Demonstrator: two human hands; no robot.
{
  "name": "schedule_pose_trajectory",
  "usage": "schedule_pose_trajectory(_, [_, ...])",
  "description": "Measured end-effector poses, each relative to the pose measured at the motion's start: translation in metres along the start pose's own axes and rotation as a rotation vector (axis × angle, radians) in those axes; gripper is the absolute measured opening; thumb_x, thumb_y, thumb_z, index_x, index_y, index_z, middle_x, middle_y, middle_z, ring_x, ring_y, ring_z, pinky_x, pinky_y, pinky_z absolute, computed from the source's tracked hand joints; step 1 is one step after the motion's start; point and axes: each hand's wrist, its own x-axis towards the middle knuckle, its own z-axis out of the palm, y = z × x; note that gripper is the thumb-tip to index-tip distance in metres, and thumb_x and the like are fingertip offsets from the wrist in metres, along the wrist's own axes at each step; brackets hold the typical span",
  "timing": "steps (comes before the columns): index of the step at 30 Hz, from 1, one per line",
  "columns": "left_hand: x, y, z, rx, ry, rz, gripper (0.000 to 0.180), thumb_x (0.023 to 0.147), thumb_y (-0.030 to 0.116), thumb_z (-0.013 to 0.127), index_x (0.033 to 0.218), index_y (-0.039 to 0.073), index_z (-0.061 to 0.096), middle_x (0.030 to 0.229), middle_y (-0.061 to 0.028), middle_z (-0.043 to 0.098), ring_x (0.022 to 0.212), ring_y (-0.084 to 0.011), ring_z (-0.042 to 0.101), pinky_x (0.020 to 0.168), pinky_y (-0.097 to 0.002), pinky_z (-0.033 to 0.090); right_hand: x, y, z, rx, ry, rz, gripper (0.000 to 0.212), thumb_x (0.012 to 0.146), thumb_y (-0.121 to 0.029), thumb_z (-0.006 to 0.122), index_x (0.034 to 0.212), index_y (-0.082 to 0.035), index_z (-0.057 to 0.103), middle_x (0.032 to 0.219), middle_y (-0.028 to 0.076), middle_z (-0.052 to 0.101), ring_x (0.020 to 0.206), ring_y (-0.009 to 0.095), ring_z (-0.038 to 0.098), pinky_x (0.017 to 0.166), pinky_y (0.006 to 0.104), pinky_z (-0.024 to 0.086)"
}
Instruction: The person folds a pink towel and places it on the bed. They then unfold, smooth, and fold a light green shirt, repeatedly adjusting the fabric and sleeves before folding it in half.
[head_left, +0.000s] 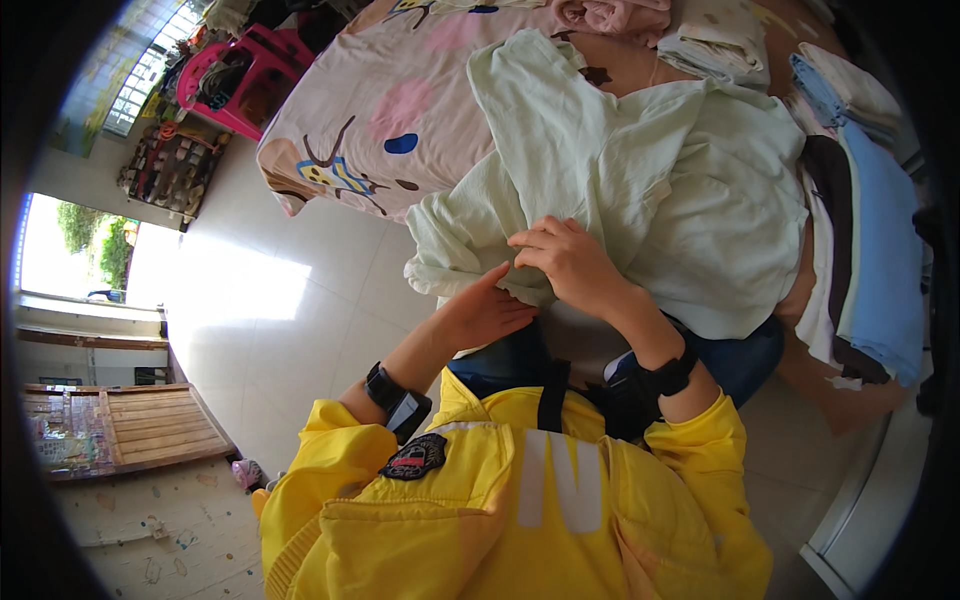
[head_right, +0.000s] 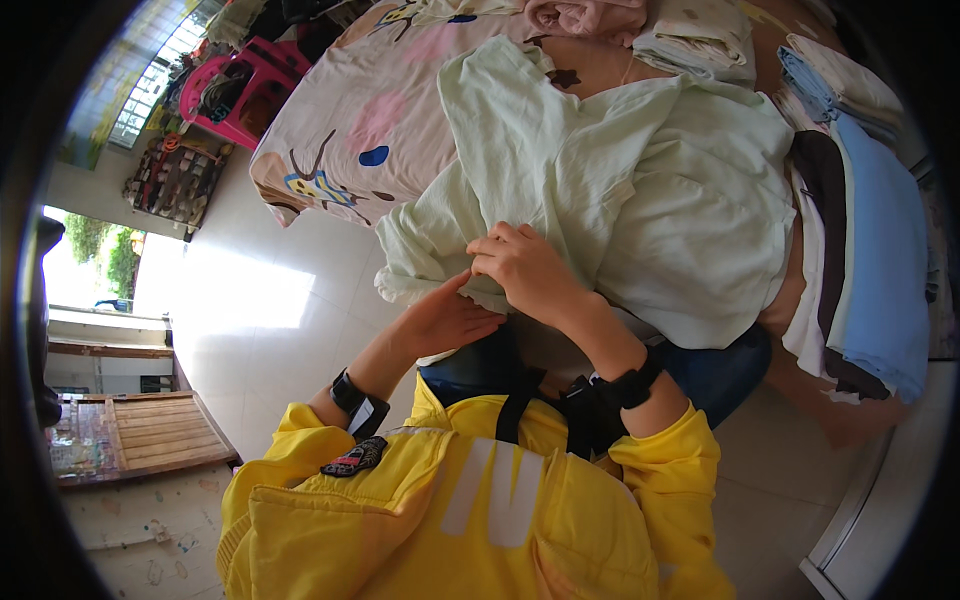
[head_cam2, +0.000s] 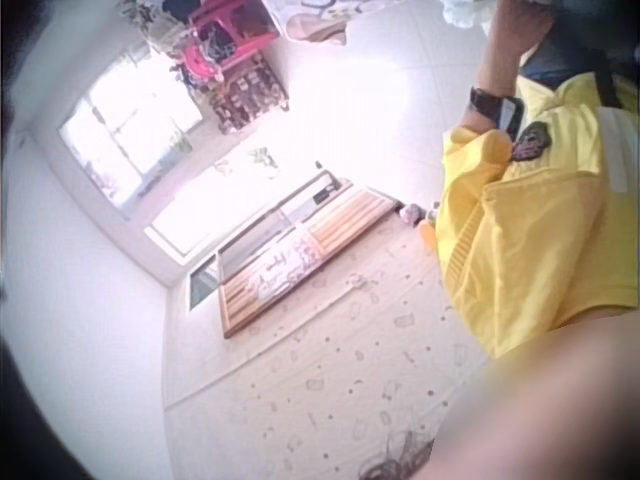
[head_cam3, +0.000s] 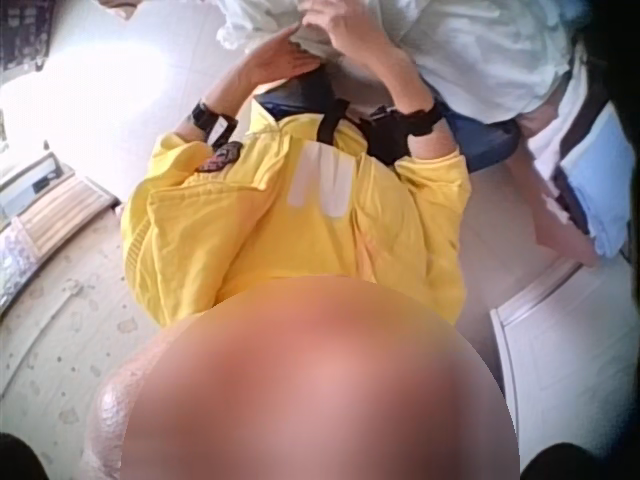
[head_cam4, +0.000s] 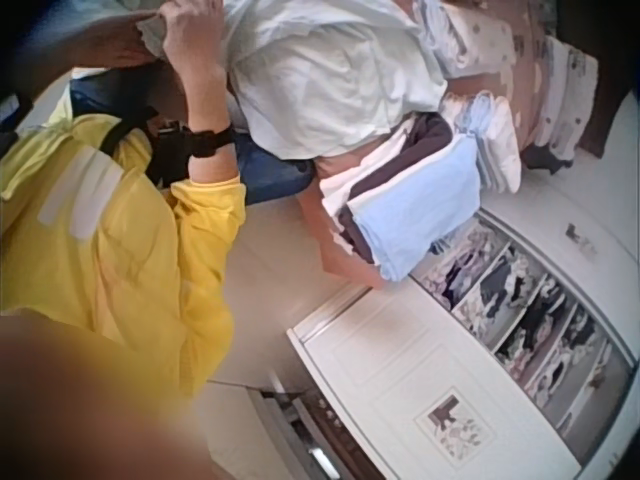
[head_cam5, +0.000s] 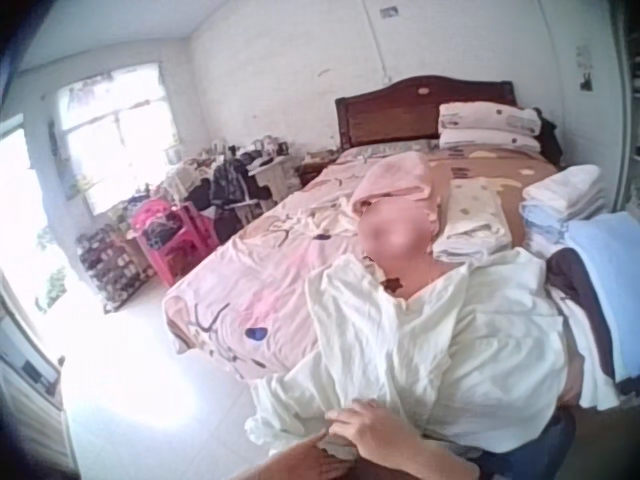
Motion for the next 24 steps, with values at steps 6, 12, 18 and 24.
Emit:
schedule_pose_trajectory(6, [0.018,-0.015,-0.009,0.097,-0.134,0.084,0.048,0.105,0.035,0.042,0.138,0.001,0.045,0.14,-0.0122,0.048,0.133,-0.0284,0.042,0.113,-0.0431,0.034,0.008,0.006,0.002,-0.515,-0.177,-0.057,0.012,0.078,-0.02,0.07,0.085,-0.011,0.066,0.096,0.0,0.06,0.103,0.018,0.054,0.089,0.0314,0.04])
schedule_pose_trajectory(12, [-0.044,-0.007,-0.024,0.418,-0.265,0.758,0.031,0.106,0.031,0.04,0.117,0.008,0.057,0.115,-0.0076,0.06,0.119,-0.0273,0.053,0.112,-0.0439,0.036,-0.01,0.007,-0.021,-0.487,-0.236,0.076,0.036,0.066,-0.046,0.077,0.08,-0.014,0.07,0.084,-0.001,0.059,0.096,0.017,0.054,0.091,0.0328,0.039])
schedule_pose_trajectory(18, [-0.102,0.04,-0.026,0.063,-0.451,1.018,0.034,0.106,0.036,0.033,0.097,0.012,0.056,0.129,-0.0081,0.057,0.127,-0.0267,0.049,0.111,-0.0547,0.032,0.0,-0.015,-0.024,-0.459,-0.206,0.083,0.014,0.074,-0.025,0.073,0.077,-0.012,0.067,0.086,0.001,0.059,0.096,0.017,0.054,0.09,0.0338,0.041])
schedule_pose_trajectory(24, [-0.077,0.012,-0.029,-0.321,-0.475,0.65,0.047,0.103,0.04,0.042,0.133,0.006,0.053,0.129,-0.0147,0.061,0.12,-0.0245,0.058,0.107,-0.0363,0.043,0.009,-0.029,-0.033,-0.26,-0.001,-0.126,0.002,0.077,-0.011,0.063,0.076,-0.009,0.063,0.107,0.006,0.058,0.107,0.02,0.052,0.092,0.035,0.041])
